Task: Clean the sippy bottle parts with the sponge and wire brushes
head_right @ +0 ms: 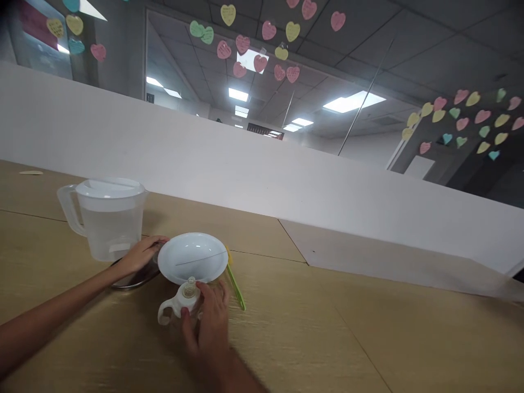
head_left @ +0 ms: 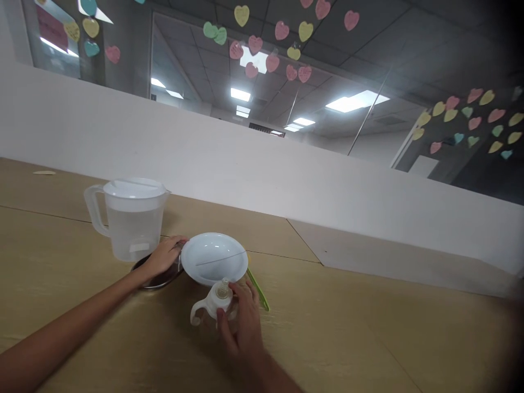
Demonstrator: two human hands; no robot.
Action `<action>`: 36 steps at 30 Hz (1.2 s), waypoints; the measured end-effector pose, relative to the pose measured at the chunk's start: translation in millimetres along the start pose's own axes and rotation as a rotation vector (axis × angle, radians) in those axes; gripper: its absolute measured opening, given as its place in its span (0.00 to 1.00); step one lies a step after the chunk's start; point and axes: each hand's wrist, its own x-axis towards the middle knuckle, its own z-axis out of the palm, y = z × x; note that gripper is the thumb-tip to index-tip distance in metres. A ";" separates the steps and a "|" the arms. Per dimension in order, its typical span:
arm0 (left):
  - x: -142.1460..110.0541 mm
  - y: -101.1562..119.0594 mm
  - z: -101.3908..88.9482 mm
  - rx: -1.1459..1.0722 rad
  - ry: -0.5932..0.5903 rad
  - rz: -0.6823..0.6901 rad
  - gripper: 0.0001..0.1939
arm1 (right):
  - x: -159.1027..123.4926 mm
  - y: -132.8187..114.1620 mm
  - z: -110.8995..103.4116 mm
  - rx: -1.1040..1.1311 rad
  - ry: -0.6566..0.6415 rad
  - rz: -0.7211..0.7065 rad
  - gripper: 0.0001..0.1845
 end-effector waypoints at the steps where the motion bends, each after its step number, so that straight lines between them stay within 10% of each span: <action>1: 0.7 -1.5 -0.5 -0.005 -0.002 -0.007 0.22 | -0.4 0.2 0.3 -0.004 -0.002 -0.001 0.22; 8: 6.0 6.3 -17.3 0.209 -0.039 0.084 0.25 | 0.2 -1.0 -0.8 -0.034 0.008 -0.005 0.21; 14: -13.3 93.5 -42.6 0.246 0.387 0.351 0.18 | 0.3 -2.4 -0.7 -0.041 0.010 -0.006 0.21; 19: -50.4 142.9 -26.8 -0.025 0.346 0.705 0.12 | -0.4 -3.1 0.4 0.010 0.002 0.056 0.25; 25: -62.6 131.7 6.5 -0.062 0.142 0.681 0.13 | -7.5 0.7 5.1 0.019 0.021 0.094 0.31; 36: -96.1 110.5 43.6 -0.136 0.244 0.625 0.27 | -18.7 -1.7 8.4 0.209 -0.056 0.202 0.29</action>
